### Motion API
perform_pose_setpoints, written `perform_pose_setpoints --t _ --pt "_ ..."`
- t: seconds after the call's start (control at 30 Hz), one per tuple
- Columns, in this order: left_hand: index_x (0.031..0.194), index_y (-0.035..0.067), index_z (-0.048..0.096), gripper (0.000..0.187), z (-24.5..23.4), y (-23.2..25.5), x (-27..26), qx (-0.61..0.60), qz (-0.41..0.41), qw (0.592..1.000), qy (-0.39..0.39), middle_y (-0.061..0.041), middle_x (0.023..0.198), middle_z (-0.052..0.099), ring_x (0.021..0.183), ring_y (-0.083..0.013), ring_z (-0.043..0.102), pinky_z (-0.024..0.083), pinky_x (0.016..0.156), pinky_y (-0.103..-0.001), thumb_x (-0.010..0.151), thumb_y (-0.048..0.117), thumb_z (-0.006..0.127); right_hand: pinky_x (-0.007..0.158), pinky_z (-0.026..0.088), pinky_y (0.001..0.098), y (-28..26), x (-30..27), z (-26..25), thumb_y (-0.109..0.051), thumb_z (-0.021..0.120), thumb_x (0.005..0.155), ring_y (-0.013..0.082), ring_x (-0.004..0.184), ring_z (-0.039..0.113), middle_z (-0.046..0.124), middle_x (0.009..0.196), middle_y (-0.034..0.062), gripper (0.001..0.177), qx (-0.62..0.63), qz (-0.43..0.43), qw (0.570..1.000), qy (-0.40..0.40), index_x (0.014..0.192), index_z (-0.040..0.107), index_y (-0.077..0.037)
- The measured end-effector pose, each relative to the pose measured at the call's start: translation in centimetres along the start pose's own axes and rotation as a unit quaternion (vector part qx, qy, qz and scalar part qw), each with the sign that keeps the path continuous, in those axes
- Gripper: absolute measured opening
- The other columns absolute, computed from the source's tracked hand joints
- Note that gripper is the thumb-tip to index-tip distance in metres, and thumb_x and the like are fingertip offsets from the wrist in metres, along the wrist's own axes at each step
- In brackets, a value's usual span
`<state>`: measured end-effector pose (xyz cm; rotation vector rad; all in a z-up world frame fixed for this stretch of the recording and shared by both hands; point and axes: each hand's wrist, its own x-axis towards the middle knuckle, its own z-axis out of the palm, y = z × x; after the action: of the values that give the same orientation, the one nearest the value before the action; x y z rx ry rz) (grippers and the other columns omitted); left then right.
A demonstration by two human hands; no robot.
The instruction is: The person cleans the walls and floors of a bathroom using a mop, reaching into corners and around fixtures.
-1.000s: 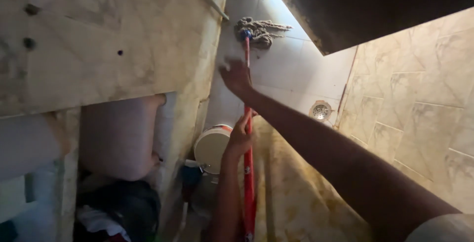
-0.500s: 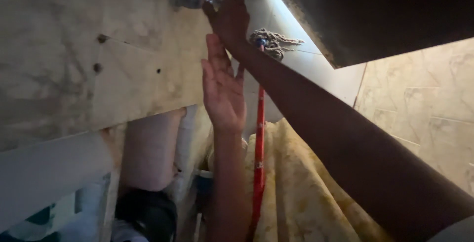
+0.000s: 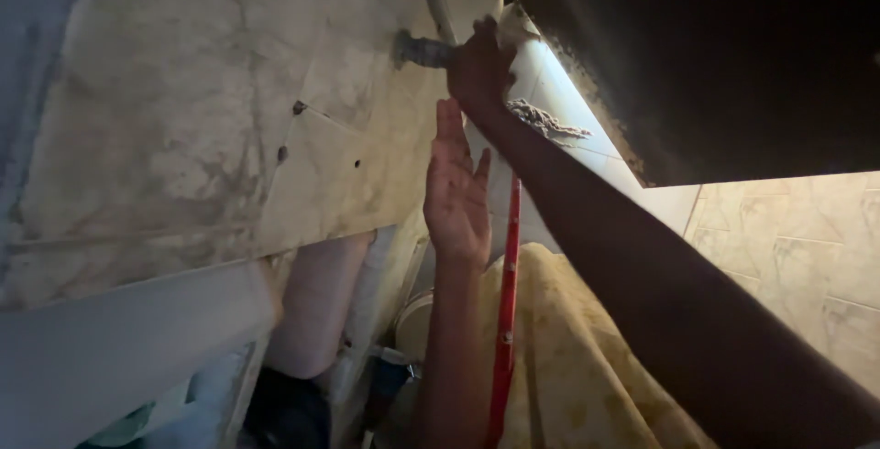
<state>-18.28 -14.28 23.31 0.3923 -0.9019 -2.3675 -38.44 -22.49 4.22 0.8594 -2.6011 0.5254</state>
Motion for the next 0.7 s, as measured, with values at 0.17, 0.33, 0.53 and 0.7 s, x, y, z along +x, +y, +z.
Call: perform_pose_setpoints --t 0.17,0.33,0.53,0.7 --pt "0.167 0.014 0.021 0.069 -0.8 -0.7 0.2 0.044 -0.034 0.998 0.016 0.000 0.176 0.019 0.161 -0.0144 0.016 0.016 0.124 -0.040 0.107 0.039 0.043 0.105 0.048 0.0537 2.8 0.9 -5.5 -0.009 0.058 0.091 0.0469 0.123 0.058 0.062 0.134 0.0278 0.065 0.298 0.059 0.940 -0.156 0.154 0.042 -0.004" --pt "0.161 0.008 0.040 0.064 -7.3 -5.2 0.7 0.162 -0.099 0.975 0.117 -0.008 0.165 0.042 0.125 -0.0166 0.037 0.031 0.101 -0.036 0.101 0.027 0.054 0.095 0.049 0.0545 6.6 -7.4 -3.2 -0.027 0.073 0.093 0.0500 0.111 0.060 0.059 0.126 0.0336 0.079 0.324 0.127 0.934 -0.085 0.153 0.033 0.004" --pt "0.139 0.007 0.059 0.043 -22.2 -16.6 -4.4 0.746 -0.165 0.645 -0.003 -0.019 0.148 0.057 0.134 -0.0347 0.056 0.043 0.112 -0.043 0.100 0.023 0.054 0.076 0.060 0.0427 8.0 -31.8 -0.3 -0.040 0.075 0.084 0.0334 0.097 0.073 0.072 0.116 0.0226 0.072 0.258 0.434 0.718 -0.480 0.136 0.045 -0.001" --pt "0.126 0.007 0.065 0.035 -25.5 -21.7 -10.5 0.768 -0.192 0.591 -0.158 -0.022 0.154 0.054 0.136 -0.0359 0.056 0.045 0.113 -0.042 0.105 0.027 0.045 0.057 0.056 0.0415 6.2 -40.4 -0.9 -0.027 0.053 0.094 0.0287 0.082 0.066 0.061 0.099 0.0145 0.030 0.480 0.484 0.577 -0.451 0.117 0.049 -0.008"
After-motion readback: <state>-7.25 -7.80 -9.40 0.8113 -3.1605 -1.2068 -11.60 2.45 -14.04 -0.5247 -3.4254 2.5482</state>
